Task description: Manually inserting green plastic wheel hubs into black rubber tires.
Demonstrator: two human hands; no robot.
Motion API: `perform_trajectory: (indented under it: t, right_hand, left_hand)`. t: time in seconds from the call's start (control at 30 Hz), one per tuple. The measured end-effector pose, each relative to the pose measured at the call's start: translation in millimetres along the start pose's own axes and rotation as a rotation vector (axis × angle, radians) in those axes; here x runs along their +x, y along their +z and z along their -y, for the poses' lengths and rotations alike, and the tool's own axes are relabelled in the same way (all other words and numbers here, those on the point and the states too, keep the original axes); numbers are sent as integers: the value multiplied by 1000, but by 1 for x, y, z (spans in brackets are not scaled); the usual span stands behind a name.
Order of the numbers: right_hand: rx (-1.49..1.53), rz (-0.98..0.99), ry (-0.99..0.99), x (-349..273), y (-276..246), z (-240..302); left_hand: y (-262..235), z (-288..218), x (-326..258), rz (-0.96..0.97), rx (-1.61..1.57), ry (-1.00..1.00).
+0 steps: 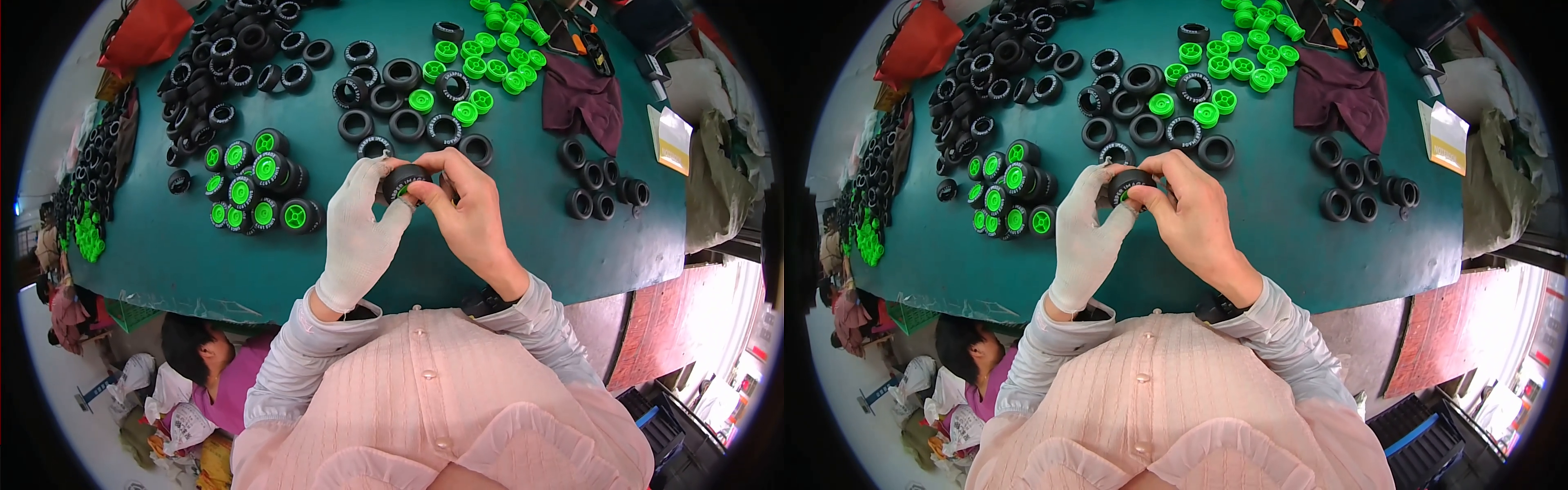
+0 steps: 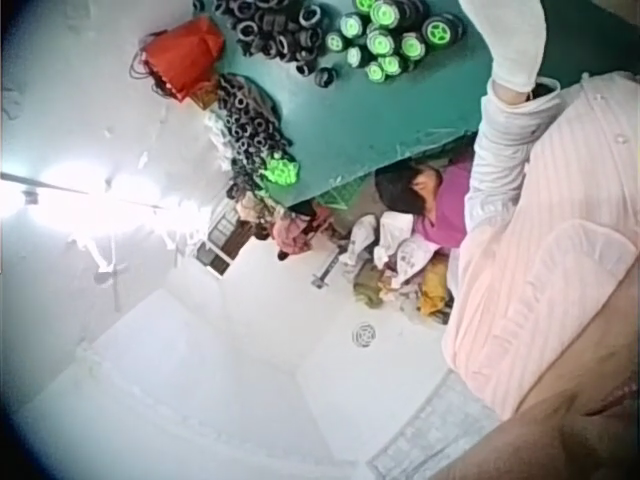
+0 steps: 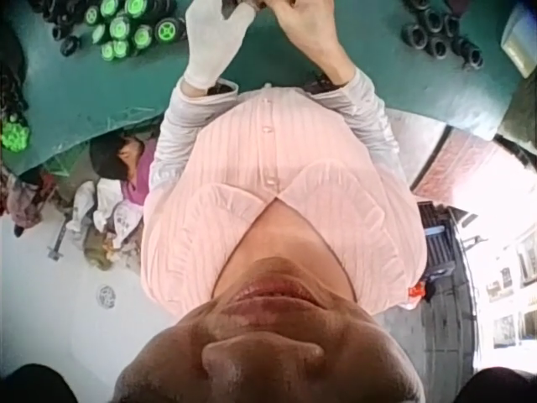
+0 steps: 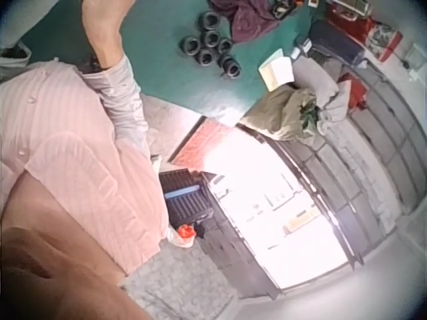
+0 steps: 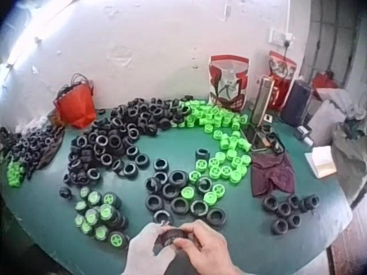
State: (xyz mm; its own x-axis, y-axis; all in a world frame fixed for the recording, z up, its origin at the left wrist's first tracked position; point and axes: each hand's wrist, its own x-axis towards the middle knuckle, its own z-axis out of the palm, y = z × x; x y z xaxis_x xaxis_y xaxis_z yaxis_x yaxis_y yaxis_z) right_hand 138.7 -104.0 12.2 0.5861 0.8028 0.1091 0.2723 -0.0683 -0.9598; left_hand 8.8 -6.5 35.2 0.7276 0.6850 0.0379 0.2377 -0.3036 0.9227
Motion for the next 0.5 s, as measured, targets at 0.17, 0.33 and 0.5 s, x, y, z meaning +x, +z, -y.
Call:
perform_trajectory:
  t: [0.17, 0.33, 0.5]
  right_hand:
    - [514, 181, 484, 8, -12, 8]
    - [232, 63, 266, 7, -9, -5]
    - [3, 39, 0, 1, -11, 6]
  left_hand:
    - [-1, 7, -5, -14, -349, -129]
    - [15, 9, -1, -82, -757, -333]
    - [5, 11, 3, -14, -277, -95]
